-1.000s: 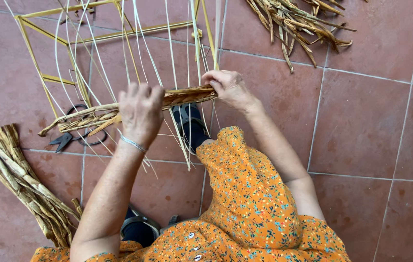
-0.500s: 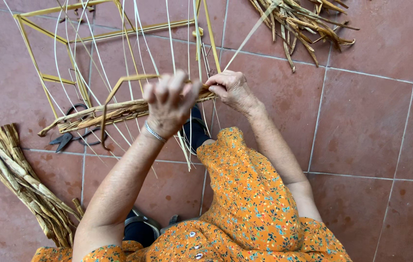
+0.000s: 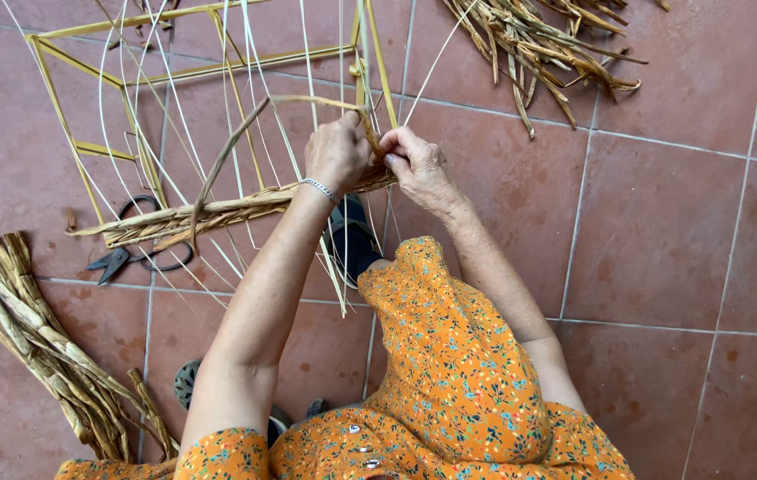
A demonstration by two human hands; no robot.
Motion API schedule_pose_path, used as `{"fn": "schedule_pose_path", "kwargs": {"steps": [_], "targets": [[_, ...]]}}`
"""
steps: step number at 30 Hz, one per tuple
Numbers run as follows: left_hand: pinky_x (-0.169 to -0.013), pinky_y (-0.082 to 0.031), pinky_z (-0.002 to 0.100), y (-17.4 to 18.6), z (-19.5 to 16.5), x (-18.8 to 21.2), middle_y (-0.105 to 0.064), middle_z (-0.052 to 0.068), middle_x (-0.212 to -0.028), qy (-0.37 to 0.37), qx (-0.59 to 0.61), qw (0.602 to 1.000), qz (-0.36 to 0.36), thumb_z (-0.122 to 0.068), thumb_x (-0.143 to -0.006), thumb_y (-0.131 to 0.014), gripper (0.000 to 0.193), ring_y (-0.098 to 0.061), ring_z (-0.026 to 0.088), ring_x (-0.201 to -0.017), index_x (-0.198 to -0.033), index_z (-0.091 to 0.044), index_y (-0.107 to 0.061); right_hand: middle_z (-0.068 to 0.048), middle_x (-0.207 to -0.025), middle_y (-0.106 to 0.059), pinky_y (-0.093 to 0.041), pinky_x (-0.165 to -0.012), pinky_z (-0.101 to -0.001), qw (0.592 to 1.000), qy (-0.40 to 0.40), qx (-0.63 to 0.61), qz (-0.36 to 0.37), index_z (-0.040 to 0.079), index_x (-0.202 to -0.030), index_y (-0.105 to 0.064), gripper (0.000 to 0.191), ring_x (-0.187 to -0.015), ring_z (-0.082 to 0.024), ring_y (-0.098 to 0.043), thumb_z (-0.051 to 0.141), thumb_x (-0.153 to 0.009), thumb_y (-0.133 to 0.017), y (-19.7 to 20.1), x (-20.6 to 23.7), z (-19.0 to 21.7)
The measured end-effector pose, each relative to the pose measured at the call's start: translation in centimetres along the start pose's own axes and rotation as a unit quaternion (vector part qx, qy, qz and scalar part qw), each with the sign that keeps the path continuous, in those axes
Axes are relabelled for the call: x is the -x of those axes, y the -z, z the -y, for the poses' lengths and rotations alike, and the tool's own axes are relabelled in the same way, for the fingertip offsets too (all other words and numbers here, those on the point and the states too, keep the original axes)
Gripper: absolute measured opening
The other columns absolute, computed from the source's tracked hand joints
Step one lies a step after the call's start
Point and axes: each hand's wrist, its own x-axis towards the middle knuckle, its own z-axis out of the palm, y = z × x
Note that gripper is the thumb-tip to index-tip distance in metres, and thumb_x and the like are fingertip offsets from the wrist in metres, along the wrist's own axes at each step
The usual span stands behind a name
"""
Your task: The person weaves dried palm leaves through a rectangular frame on the floor, interlacing strands by hand to build up the basket sides. They repeatedly pull and tighten the leaves, occasionally adjusting the frame and trimming excess material.
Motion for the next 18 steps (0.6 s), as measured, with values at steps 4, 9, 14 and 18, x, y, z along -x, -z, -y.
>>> {"fn": "schedule_pose_path", "kwargs": {"steps": [4, 9, 14, 18], "targets": [[-0.064, -0.057, 0.041, -0.9, 1.7, 1.2, -0.069, 0.022, -0.091, -0.012, 0.353, 0.929, -0.114, -0.024, -0.098, -0.069, 0.023, -0.069, 0.022, -0.074, -0.104, -0.002, -0.069, -0.009, -0.09, -0.077, -0.062, -0.077, -0.0325, 0.999, 0.012, -0.018, -0.027, 0.004, -0.107, -0.065, 0.013, -0.086, -0.015, -0.077, -0.001, -0.095, -0.064, -0.6, -0.3, -0.2], [-0.066, -0.06, 0.04, 1.4, 2.4, 4.4, -0.072, 0.018, -0.078, 0.24, 0.643, 0.721, -0.093, -0.03, -0.101, -0.054, 0.032, -0.071, 0.029, -0.071, -0.088, -0.003, -0.065, -0.008, -0.083, -0.072, -0.059, -0.068, -0.0333, 0.996, 0.012, 0.048, -0.071, 0.006, -0.097, -0.072, 0.007, -0.075, -0.017, -0.072, 0.005, -0.09, -0.073, -1.8, -0.8, -0.5], [-0.093, -0.062, 0.041, 4.5, -0.3, 8.0, -0.079, 0.019, -0.103, 0.202, 0.758, 0.618, 0.049, -0.032, -0.095, -0.05, 0.046, -0.076, 0.032, -0.102, -0.106, 0.005, -0.074, -0.005, -0.087, -0.067, -0.057, -0.071, -0.0355, 0.985, 0.063, 0.139, -0.086, 0.007, -0.09, -0.074, 0.007, -0.076, -0.02, -0.069, 0.004, -0.084, -0.074, -3.2, -1.3, -1.1], [-0.113, -0.041, 0.056, 7.1, -0.6, 6.7, -0.058, 0.02, -0.141, -0.039, 0.272, 0.961, -0.03, -0.033, -0.093, -0.069, 0.042, -0.052, 0.035, -0.134, -0.126, -0.006, -0.07, -0.004, -0.091, -0.066, -0.056, -0.08, -0.0367, 0.983, 0.117, 0.143, -0.003, 0.009, -0.092, -0.075, 0.008, -0.088, -0.022, -0.067, 0.004, -0.086, -0.072, -2.1, -1.5, -1.3]]}}
